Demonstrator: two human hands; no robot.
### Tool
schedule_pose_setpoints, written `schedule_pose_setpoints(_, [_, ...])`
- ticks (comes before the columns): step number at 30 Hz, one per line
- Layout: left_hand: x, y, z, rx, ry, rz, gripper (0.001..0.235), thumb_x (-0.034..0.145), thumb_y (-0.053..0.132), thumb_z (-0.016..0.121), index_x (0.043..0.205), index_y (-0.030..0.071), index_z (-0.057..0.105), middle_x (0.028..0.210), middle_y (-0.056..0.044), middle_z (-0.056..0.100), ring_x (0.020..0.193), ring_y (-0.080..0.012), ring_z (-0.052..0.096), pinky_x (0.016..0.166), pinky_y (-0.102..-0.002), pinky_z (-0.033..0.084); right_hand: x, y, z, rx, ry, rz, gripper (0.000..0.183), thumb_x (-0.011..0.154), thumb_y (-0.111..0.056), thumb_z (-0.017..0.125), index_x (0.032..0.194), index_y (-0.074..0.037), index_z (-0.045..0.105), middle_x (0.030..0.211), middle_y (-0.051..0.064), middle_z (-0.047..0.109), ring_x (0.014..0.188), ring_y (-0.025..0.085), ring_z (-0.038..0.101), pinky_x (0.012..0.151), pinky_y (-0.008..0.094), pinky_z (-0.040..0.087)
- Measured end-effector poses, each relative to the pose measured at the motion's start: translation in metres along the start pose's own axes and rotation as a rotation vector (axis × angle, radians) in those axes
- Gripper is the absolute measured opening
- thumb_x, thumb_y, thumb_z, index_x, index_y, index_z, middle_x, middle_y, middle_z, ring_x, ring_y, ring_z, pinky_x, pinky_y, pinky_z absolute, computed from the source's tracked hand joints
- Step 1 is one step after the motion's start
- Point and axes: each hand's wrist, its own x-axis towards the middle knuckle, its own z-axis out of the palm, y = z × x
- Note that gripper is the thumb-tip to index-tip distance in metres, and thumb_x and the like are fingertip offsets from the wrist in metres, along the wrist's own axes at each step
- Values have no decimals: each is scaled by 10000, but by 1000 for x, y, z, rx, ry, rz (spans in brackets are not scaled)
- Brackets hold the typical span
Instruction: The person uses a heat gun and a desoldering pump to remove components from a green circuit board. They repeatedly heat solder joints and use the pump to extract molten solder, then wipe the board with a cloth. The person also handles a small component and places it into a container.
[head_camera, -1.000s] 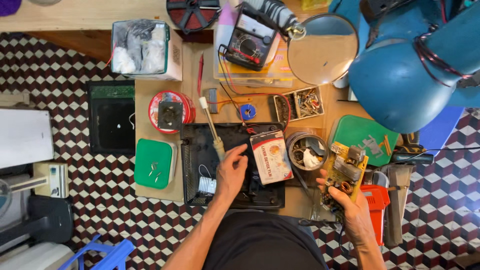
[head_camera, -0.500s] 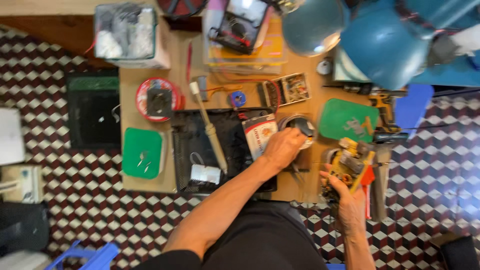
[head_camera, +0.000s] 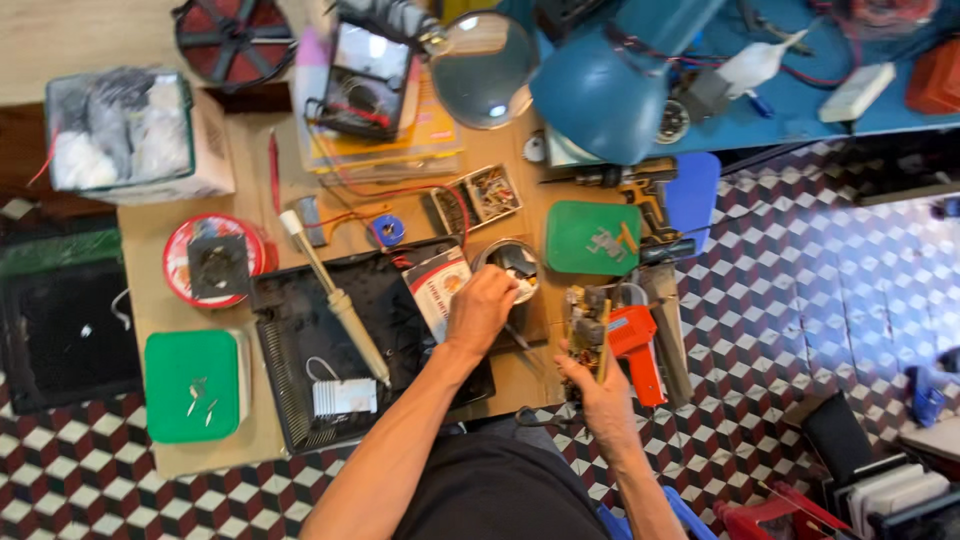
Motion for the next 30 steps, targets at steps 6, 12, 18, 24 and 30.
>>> schedule_pose_setpoints(6, [-1,-6,-9,-263,-102,-407,132,894,170,758,934,50,720,760,-52,709,677,-152,668,603,-305,536,-13,1,4,112,27,-26,516,849,-305,719,1291,-42,670,1251,124,731,1113,208,653,1033,385,474])
schedule_pose_setpoints(12, [10,-18,-12,-763,-142,-681,234,982,226,660,1061,15,596,760,-55,688,673,-89,630,525,-212,453,-16,3,4,117,-58,-72,516,869,-338,644,1316,-82,647,1288,107,726,1228,215,655,1109,411,466])
schedule_pose_setpoints(18, [10,-8,-31,-805,-124,-640,194,987,186,685,1052,15,621,891,-67,704,762,-78,653,566,-207,478,-9,-10,12,152,-87,-133,499,866,-300,660,1315,-84,634,1297,88,724,1227,228,656,1103,403,460])
schedule_pose_setpoints(24, [9,-18,-74,-500,-48,-686,181,960,158,677,1004,-3,608,859,-95,747,775,-102,719,593,-252,541,11,-21,26,-302,103,-411,779,828,-229,747,1498,-24,408,1364,189,535,1251,302,541,1046,448,421])
schedule_pose_setpoints(30, [-8,-10,-114,-667,270,-767,201,976,169,657,1059,-5,597,853,-95,728,742,-143,698,634,-268,564,63,-40,74,-757,329,-796,939,664,-263,867,1446,8,425,1305,200,551,1213,376,502,1044,518,366])
